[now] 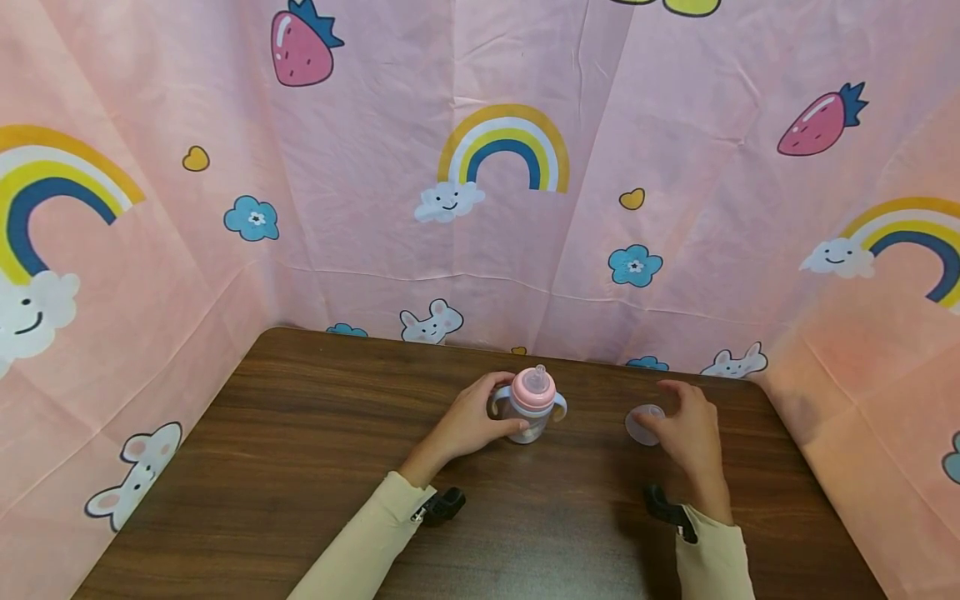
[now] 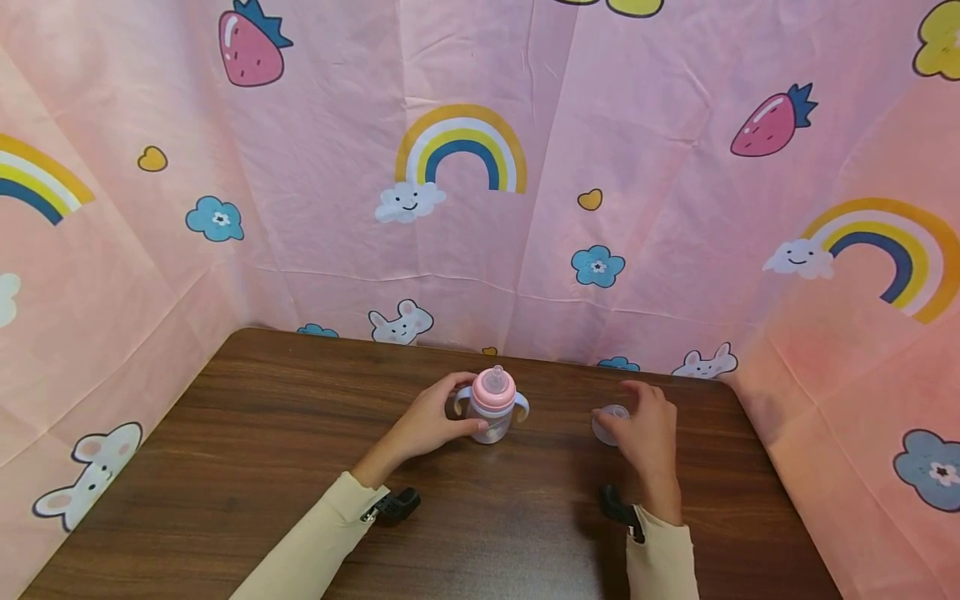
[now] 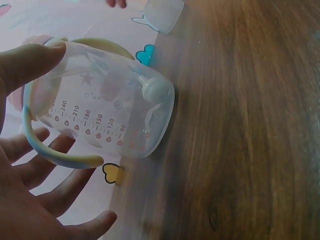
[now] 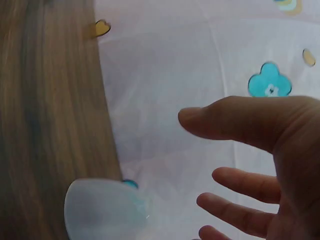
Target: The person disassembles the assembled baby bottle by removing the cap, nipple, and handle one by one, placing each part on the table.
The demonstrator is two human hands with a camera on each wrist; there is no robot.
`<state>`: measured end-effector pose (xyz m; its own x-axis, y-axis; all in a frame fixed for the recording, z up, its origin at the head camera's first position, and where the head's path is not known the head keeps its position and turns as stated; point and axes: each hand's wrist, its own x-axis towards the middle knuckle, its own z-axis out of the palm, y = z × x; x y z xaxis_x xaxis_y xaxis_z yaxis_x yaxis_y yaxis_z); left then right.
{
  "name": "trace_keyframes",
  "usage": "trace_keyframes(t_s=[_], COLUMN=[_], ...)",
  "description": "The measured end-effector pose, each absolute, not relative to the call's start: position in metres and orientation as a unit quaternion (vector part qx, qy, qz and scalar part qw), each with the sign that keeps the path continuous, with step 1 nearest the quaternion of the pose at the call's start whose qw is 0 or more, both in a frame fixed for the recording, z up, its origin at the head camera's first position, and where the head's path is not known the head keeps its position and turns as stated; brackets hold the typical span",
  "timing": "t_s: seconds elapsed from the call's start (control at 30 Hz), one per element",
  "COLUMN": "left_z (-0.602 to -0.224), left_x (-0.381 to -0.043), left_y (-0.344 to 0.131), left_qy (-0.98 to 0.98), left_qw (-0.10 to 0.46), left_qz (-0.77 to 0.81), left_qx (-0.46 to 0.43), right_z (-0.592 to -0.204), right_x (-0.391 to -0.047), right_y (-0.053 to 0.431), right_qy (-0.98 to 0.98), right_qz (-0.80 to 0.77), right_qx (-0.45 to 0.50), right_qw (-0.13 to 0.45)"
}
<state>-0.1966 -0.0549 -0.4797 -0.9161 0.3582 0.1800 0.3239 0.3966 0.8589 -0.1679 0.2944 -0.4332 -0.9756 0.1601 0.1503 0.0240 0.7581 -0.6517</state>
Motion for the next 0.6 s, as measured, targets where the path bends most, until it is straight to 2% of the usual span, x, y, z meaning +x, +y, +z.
trace_keyframes(t_s=[0.27,0.6], left_z=[-0.476,-0.475], left_x=[-0.195,-0.194], left_y=[-0.053,-0.051], left_qy=[0.838,0.838], left_qw=[0.005,-0.009], left_qz=[0.506,0.503], left_qx=[0.204,0.212], right_z=[-0.419,-0.423], right_x=[-0.164,-0.165], right_y=[0.269,0.231], right_qy=[-0.926,-0.919], right_qz=[0.362,0.366], right_qx=[-0.004,0.057], right_qw=[0.106,0.135])
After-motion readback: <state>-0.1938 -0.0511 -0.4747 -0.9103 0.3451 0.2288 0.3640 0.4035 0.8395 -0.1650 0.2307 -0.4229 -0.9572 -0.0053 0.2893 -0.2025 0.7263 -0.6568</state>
